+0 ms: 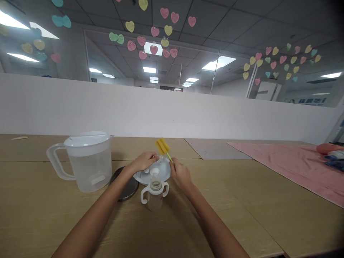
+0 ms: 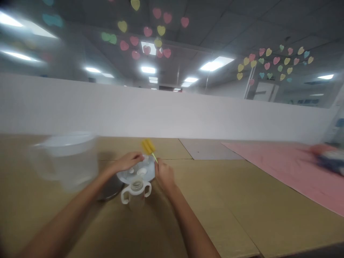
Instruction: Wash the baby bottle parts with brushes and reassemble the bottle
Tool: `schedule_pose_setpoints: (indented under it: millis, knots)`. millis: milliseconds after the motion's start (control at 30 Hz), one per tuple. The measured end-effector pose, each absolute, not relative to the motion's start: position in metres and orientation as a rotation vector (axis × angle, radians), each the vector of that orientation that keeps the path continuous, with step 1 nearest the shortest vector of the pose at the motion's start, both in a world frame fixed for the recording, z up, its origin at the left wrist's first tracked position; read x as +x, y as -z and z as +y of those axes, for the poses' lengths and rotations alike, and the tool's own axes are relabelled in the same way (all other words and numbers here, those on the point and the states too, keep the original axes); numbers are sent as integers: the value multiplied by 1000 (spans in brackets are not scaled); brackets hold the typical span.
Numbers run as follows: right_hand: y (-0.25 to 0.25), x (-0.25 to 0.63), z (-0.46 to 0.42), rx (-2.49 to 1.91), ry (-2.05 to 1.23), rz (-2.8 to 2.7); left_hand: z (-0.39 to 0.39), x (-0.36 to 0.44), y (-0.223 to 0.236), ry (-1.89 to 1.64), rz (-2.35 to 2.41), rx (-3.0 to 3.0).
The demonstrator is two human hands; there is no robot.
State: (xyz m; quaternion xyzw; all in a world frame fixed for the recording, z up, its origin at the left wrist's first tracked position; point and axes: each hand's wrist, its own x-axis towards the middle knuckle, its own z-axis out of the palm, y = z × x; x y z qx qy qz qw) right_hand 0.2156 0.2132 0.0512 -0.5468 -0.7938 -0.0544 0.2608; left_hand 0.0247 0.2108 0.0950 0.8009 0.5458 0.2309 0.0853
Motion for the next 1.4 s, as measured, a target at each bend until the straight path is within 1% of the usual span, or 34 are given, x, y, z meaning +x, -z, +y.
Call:
schedule_pose_setpoints:
  millis: [133, 333, 567, 800, 900, 1033, 1233, 1400]
  knots:
    - [-51, 216, 210, -1380, 187, -2207, 206, 27, -102, -873, 1511, 2314]
    - [-50, 219, 214, -1477, 203, -2071, 205, 20, -110, -1092, 1481, 2277]
    - [-48, 220, 218, -1551, 259, -1913, 202, 17, -114, -1134, 1482, 2222]
    - [-36, 219, 225, -1410, 327, -2040, 198, 18, -117, -1253, 1473, 2162]
    - [-31, 216, 225, -1350, 377, -2077, 196, 19, -119, -1267, 1594, 2176]
    - [-30, 215, 224, -1302, 411, -2073, 192, 22, -123, -1235, 1873, 2205]
    - [-33, 215, 222, -1321, 361, -2081, 184, 29, -130, -1216, 2087, 2239]
    - [-32, 214, 222, -1384, 288, -2000, 180, 27, -133, -1290, 1948, 2193]
